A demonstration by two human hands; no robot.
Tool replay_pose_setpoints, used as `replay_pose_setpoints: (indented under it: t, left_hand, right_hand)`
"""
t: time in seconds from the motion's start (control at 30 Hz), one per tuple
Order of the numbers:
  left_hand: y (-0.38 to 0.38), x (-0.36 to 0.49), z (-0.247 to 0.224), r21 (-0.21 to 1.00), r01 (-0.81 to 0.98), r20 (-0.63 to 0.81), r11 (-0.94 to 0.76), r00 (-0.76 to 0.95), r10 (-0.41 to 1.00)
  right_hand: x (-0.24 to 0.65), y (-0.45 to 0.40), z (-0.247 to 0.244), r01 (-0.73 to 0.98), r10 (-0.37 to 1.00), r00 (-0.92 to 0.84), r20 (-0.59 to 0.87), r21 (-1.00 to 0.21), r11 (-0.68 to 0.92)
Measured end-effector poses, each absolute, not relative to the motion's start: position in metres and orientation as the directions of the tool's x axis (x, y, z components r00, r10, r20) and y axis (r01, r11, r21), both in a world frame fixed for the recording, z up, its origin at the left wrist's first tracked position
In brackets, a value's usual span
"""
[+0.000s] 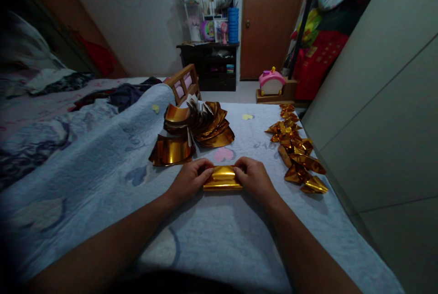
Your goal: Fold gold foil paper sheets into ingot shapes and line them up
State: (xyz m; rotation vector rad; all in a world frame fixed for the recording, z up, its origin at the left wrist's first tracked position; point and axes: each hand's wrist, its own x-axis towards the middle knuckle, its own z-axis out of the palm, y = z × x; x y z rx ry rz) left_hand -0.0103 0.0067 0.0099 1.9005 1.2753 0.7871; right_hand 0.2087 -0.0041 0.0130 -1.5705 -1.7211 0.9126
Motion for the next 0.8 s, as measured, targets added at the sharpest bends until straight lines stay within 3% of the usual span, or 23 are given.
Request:
replay_pose_setpoints:
  t: [0.23, 0.47, 0.67, 0.8]
  left_hand:
    - [0.008, -0.006, 0.006, 0.62, 0.731, 0.085, -0.286, 0.299, 0.95]
    - [0.01, -0.006, 0.0, 0.484, 0.779, 0.146, -0.4, 0.379, 0.914]
    - [0.012, -0.008, -0.003, 0.417, 0.779, 0.269, -0.468, 0.386, 0.883]
    - [0.016, -0.01, -0.003, 0.46, 0.7, 0.225, -0.546, 0.503, 0.834]
  right_hand:
    - [0.202, 0.0, 0.004, 0.732, 0.992, -0.108, 0.064, -0.67, 0.123]
    - [0.197, 0.001, -0.003, 0.814, 0.994, -0.071, 0.08, -0.571, 0.104]
    - [0.196, 0.002, -0.004, 0.847, 0.994, -0.081, 0.074, -0.52, 0.108]
    - [0.196, 0.002, -0.005, 0.857, 0.993, -0.075, 0.087, -0.503, 0.109]
